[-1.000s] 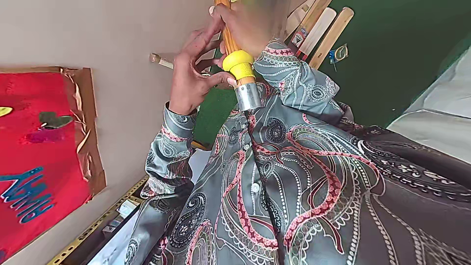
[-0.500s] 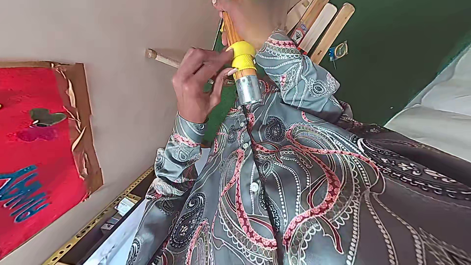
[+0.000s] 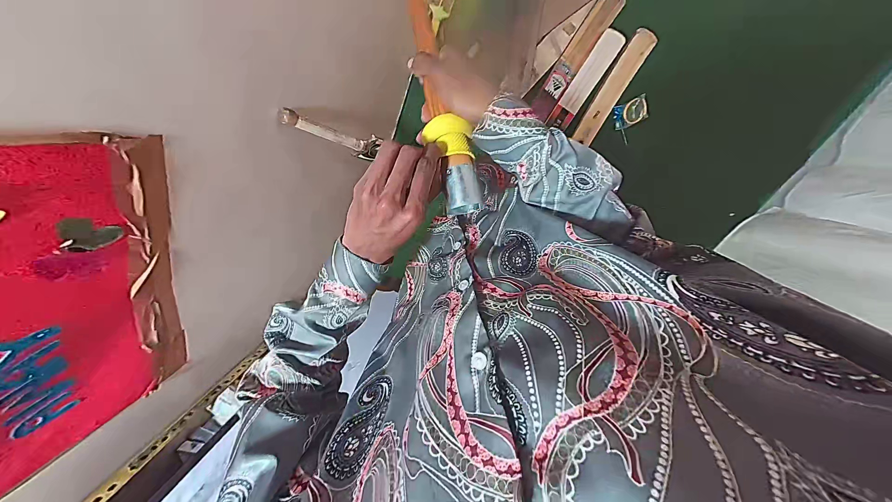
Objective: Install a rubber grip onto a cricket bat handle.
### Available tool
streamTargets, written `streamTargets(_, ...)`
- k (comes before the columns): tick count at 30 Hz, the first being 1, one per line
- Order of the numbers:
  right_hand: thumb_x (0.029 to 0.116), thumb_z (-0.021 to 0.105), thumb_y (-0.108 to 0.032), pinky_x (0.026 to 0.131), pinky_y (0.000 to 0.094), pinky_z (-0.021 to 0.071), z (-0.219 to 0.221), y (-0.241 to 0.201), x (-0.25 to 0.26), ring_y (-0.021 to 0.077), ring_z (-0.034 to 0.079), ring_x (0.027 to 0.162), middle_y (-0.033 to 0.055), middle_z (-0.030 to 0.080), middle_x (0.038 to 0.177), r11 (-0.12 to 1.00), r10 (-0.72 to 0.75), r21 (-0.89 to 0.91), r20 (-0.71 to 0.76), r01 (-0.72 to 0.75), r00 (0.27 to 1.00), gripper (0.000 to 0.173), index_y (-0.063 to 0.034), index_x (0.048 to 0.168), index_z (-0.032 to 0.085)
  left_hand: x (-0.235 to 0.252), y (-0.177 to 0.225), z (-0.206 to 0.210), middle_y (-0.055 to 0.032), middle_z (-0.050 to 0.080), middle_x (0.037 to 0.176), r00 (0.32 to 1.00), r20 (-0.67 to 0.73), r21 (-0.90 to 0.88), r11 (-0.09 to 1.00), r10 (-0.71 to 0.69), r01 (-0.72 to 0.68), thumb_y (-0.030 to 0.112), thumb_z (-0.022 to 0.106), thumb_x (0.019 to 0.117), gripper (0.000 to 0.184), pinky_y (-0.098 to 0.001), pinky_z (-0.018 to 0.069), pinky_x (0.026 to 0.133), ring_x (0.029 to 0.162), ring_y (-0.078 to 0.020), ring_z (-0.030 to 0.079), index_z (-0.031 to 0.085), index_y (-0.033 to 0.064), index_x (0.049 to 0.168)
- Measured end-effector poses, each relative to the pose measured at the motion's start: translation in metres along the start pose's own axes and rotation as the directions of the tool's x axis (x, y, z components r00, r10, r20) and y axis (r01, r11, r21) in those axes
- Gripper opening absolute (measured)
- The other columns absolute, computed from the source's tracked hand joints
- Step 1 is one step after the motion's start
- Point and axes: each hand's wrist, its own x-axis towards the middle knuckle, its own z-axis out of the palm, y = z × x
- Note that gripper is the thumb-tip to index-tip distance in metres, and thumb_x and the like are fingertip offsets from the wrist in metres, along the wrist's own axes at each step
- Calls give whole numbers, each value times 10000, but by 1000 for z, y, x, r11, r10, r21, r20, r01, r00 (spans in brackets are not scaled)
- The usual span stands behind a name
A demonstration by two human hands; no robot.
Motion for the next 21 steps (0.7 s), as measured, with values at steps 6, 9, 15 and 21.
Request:
streamTargets(6,1129,377,-297,712,399,635,-36,20,36,199,696,754,130,627,986,997,-26,63,-194,39,981,377,-4,1312,526,-6,34,-13,-169,708,954,985,26,-310,936,-170,169,38,659,970,190,-363,570,803,900,-289,685,734,-12,1138)
streamTargets(9,1123,390,-323,631,417,656,-40,14,30,216,705,637,107,646,819,983,-35,172,-200,70,979,360,-8,1217,537,2,18,-6,-129,715,1129,904,131,-470,778,-406,417,121,591,1039,249,-340,591,903,1009,-195,707,707,32,1241)
streamTargets(15,1101,449,-360,651,292,578,-16,-4,6,112,666,663,49,668,848,988,-84,-141,-195,57,977,364,-27,1191,567,26,-18,13,-95,703,1061,937,103,-634,703,-335,321,214,712,981,226,-272,608,818,931,-121,699,759,46,1126)
streamTargets(21,1097,436,-362,764,313,566,-4,-9,-4,125,681,823,96,665,1038,907,-75,-420,-183,-8,980,432,-6,1328,516,26,-27,20,-84,743,997,967,156,-562,787,-200,254,244,708,985,203,-266,587,833,909,-124,717,787,91,1091)
